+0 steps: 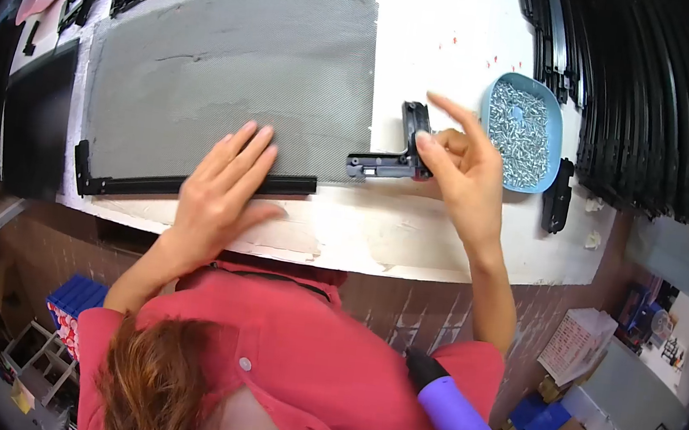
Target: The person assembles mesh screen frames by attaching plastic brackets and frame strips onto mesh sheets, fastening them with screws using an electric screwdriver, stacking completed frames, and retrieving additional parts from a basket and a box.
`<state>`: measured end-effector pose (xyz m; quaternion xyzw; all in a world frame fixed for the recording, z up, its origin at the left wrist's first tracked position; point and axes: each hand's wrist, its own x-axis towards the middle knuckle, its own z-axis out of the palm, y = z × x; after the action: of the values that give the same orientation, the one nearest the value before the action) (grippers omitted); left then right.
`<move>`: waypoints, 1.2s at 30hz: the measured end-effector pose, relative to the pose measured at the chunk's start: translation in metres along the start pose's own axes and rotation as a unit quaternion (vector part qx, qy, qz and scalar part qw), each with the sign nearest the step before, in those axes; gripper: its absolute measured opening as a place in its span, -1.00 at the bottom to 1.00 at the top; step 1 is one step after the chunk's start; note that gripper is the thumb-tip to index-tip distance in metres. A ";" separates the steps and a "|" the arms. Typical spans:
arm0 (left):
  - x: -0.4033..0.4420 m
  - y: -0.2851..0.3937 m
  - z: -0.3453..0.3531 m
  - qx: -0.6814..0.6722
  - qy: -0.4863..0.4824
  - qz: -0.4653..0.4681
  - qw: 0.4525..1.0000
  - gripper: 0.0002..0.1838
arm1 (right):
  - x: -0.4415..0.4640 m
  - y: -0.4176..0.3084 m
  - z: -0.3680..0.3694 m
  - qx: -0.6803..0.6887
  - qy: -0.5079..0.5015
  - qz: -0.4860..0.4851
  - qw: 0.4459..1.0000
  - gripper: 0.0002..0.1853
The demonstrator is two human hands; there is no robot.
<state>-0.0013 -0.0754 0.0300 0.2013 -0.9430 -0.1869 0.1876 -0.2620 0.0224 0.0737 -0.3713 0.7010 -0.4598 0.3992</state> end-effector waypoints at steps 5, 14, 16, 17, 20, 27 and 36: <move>0.004 -0.018 0.008 0.062 0.096 0.103 0.988 -0.68 | -0.015 0.014 -0.005 -0.276 0.021 -0.092 0.957 -0.51; 0.015 -0.025 -0.006 0.023 0.125 0.105 0.986 -0.70 | 0.002 0.032 -0.008 -0.310 -0.043 -0.237 0.920 -0.28; 0.011 -0.028 0.001 0.026 0.081 0.079 0.993 -0.69 | 0.007 0.030 0.006 -0.304 -0.023 -0.238 0.922 -0.32; 0.010 -0.027 0.001 0.023 0.081 0.072 0.994 -0.68 | 0.008 0.030 0.010 -0.301 -0.006 -0.238 0.923 -0.37; 0.014 -0.029 0.000 0.017 0.090 0.074 0.993 -0.69 | 0.013 0.027 0.008 -0.201 -0.037 -0.197 0.959 -0.38; 0.021 -0.027 -0.007 0.010 0.158 0.083 0.984 -0.72 | 0.019 0.030 -0.005 0.360 -0.198 0.029 0.911 0.23; 0.015 -0.034 -0.022 0.014 0.181 0.078 0.980 -0.72 | 0.018 -0.005 -0.014 -0.416 -0.086 -0.209 0.881 -0.26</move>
<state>0.0056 -0.1171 0.0393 0.1600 -0.9088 -0.1189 0.3664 -0.2812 0.0096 0.0781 -0.6792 0.6968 -0.1645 0.1614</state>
